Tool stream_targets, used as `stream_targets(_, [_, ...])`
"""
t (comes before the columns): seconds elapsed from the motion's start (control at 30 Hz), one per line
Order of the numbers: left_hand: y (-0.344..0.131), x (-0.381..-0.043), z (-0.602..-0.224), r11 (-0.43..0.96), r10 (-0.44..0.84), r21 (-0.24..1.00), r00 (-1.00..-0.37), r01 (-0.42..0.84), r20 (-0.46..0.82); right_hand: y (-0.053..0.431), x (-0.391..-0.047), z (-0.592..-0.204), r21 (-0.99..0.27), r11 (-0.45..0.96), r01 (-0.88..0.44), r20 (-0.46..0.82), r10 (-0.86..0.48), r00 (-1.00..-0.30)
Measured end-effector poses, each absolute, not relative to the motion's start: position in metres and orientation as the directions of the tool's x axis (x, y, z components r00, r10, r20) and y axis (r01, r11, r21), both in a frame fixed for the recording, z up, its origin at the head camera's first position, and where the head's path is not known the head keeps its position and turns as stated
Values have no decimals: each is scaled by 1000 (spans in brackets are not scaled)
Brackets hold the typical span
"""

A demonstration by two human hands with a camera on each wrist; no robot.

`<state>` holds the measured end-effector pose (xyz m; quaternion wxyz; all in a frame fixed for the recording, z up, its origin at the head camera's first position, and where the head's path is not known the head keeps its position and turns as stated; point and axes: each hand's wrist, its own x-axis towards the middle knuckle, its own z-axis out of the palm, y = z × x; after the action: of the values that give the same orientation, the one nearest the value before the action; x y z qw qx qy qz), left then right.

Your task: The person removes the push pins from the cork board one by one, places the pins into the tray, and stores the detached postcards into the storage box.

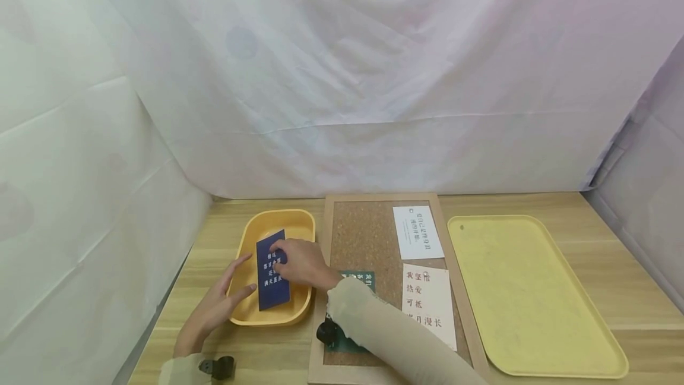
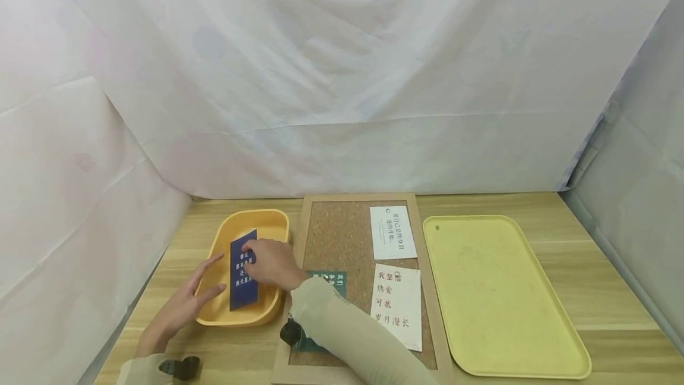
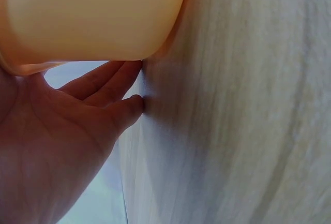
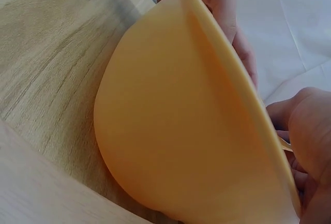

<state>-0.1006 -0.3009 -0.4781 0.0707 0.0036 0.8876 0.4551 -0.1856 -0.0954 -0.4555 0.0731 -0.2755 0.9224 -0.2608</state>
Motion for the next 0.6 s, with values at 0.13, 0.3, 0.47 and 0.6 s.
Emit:
stream_targets(0.13, [-300, -100, -476, 581, 77, 812, -990, -52, -118, -96, -185, -455, -518, 718, -465, 8, -540, -842])
stream_targets(0.3, [-300, -100, -476, 576, 79, 816, -991, -46, -112, -95, -184, -454, -515, 726, -456, 1, -532, -847])
stream_targets(0.47, [-301, -101, -478, 582, 78, 812, -991, -43, -109, -95, -183, -454, -506, 729, -461, 9, -530, -848])
stream_targets(0.6, [-301, -101, -480, 583, 76, 811, -991, -45, -110, -96, -183, -455, -493, 733, -468, 17, -530, -848])
